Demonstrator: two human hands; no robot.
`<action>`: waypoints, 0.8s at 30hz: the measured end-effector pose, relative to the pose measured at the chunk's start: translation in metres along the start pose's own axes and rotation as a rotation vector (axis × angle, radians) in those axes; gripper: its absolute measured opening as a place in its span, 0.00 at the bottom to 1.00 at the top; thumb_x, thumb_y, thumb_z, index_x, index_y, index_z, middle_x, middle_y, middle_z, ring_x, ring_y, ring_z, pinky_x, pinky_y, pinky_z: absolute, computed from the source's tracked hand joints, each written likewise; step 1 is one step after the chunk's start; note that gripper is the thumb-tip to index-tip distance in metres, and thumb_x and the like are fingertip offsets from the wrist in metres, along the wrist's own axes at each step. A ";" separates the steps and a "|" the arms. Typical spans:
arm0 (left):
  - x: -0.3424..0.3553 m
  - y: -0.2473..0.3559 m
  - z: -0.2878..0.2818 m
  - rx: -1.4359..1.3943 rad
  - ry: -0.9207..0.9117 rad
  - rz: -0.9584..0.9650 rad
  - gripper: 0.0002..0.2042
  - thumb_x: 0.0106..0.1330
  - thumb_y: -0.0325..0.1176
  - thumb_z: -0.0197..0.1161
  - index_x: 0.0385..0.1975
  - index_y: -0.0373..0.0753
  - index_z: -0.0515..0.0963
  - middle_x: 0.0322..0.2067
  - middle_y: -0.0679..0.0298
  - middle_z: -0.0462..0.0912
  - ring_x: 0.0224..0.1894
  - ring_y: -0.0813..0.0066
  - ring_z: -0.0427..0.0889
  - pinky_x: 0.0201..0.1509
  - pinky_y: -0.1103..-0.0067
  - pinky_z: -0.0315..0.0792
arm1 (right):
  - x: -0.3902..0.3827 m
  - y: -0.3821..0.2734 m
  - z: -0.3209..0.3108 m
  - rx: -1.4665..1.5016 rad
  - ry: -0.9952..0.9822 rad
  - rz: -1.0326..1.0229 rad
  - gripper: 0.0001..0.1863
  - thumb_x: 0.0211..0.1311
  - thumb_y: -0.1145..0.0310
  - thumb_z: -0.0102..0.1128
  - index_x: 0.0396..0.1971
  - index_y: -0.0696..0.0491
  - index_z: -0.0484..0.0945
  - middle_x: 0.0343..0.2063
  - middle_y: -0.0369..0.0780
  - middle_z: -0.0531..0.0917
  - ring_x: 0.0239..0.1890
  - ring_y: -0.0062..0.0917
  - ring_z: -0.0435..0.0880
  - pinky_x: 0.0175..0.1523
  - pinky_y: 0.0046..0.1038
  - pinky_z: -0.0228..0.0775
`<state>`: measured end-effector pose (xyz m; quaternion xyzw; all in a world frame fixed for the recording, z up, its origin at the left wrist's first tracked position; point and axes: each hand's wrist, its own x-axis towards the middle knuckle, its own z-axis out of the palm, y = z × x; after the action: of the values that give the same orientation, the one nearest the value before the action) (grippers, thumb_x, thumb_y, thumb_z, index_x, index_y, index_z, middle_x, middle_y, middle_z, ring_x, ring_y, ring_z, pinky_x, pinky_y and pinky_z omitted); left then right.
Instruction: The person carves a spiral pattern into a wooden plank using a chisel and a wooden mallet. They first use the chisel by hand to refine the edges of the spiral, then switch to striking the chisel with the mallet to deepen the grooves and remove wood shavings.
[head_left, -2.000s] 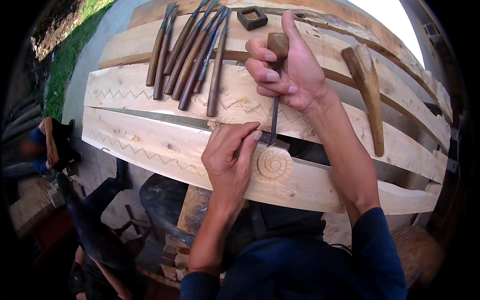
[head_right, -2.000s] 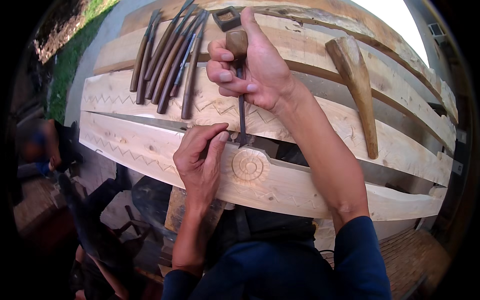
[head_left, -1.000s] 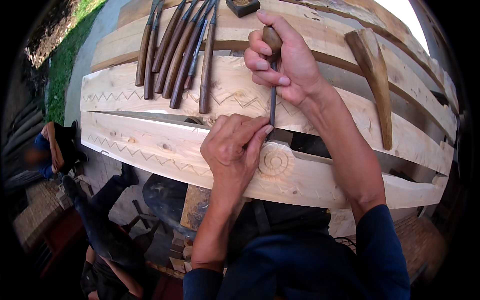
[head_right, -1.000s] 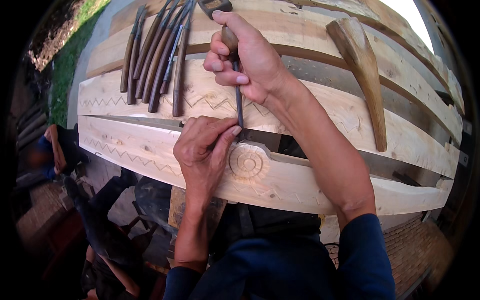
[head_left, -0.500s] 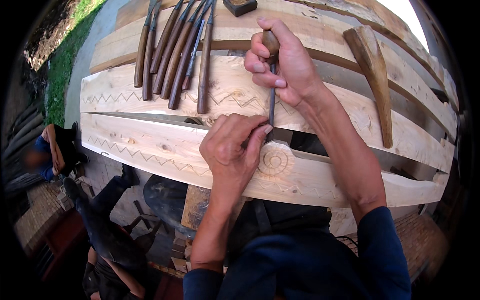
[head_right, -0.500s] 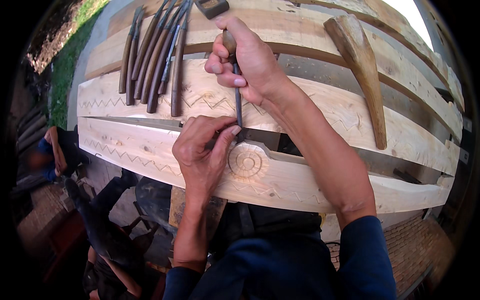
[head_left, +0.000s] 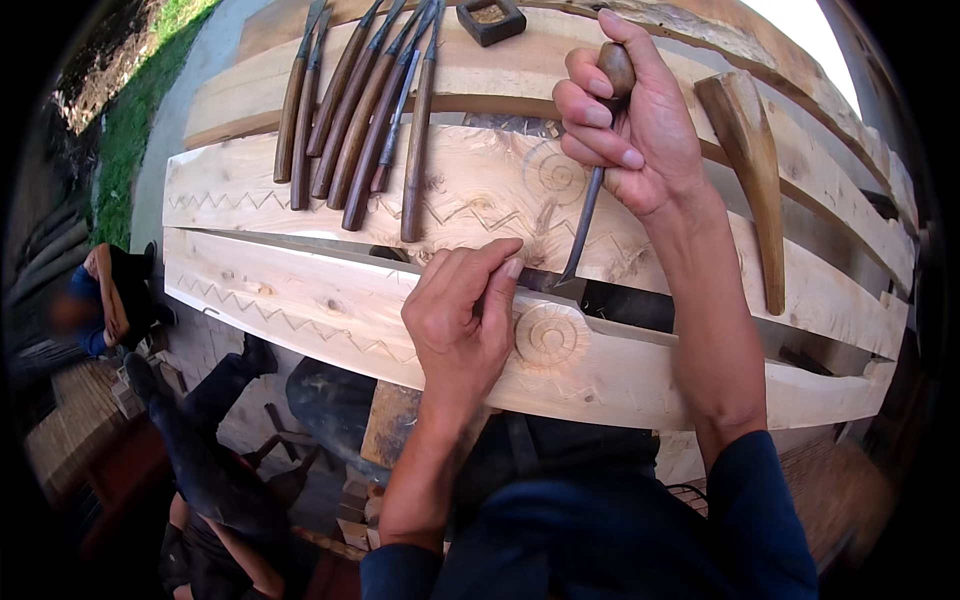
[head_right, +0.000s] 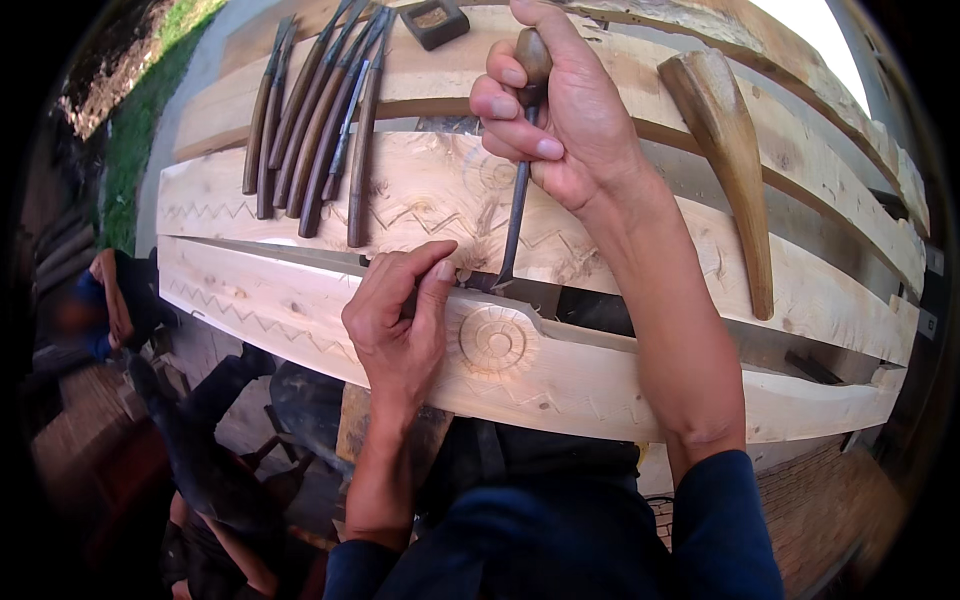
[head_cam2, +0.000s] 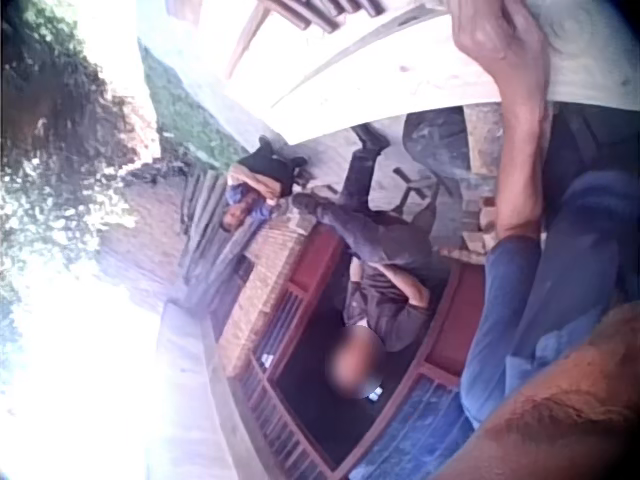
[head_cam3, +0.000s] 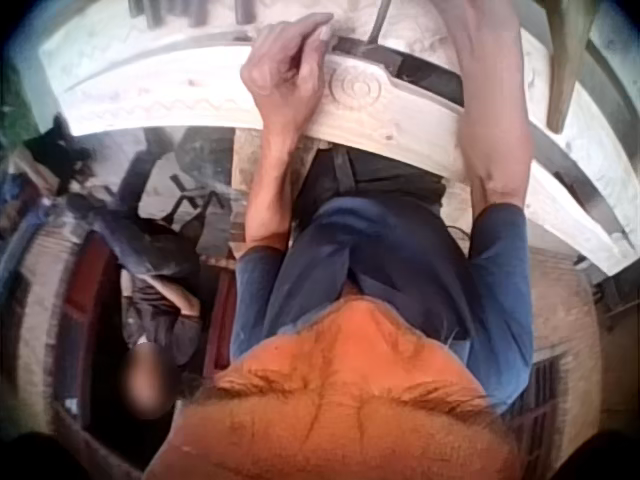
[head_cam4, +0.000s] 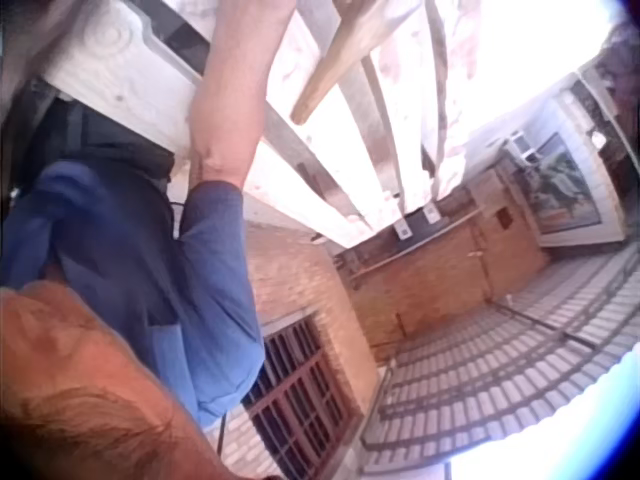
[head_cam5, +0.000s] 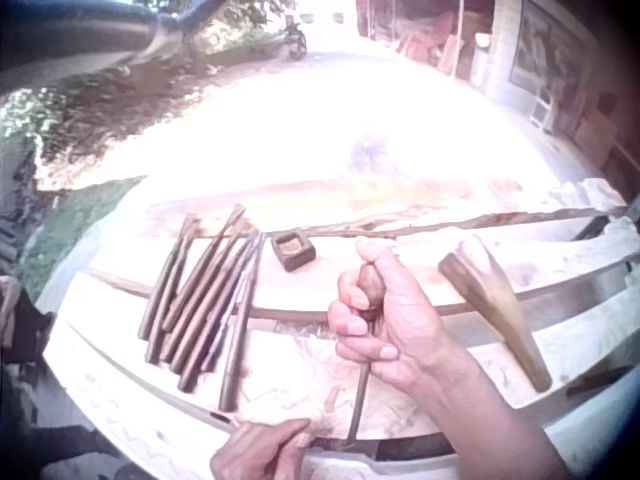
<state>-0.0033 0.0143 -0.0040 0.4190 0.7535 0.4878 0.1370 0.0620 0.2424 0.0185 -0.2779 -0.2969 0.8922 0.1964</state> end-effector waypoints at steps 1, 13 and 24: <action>0.000 0.000 0.000 0.005 -0.007 -0.003 0.10 0.67 0.19 0.74 0.46 0.34 0.90 0.31 0.57 0.88 0.30 0.63 0.82 0.37 0.70 0.76 | -0.001 0.001 -0.004 -0.011 0.006 -0.029 0.31 0.86 0.39 0.50 0.23 0.46 0.69 0.17 0.34 0.72 0.05 0.11 0.54 0.14 0.18 0.44; 0.003 0.000 0.000 0.016 -0.059 0.067 0.09 0.60 0.22 0.81 0.40 0.38 0.93 0.31 0.61 0.89 0.32 0.63 0.84 0.37 0.71 0.77 | 0.002 0.022 0.016 -0.068 0.001 0.066 0.34 0.85 0.37 0.48 0.21 0.47 0.67 0.16 0.37 0.74 0.06 0.13 0.52 0.13 0.19 0.43; 0.003 0.001 0.000 0.041 -0.074 0.073 0.08 0.58 0.23 0.83 0.37 0.38 0.92 0.31 0.62 0.89 0.32 0.64 0.84 0.36 0.71 0.76 | 0.002 0.026 0.009 -0.055 -0.059 0.044 0.33 0.86 0.39 0.48 0.22 0.47 0.67 0.16 0.38 0.74 0.07 0.13 0.52 0.13 0.18 0.43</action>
<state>-0.0045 0.0164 -0.0025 0.4667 0.7420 0.4611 0.1382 0.0498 0.2201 0.0071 -0.2631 -0.3208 0.8957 0.1600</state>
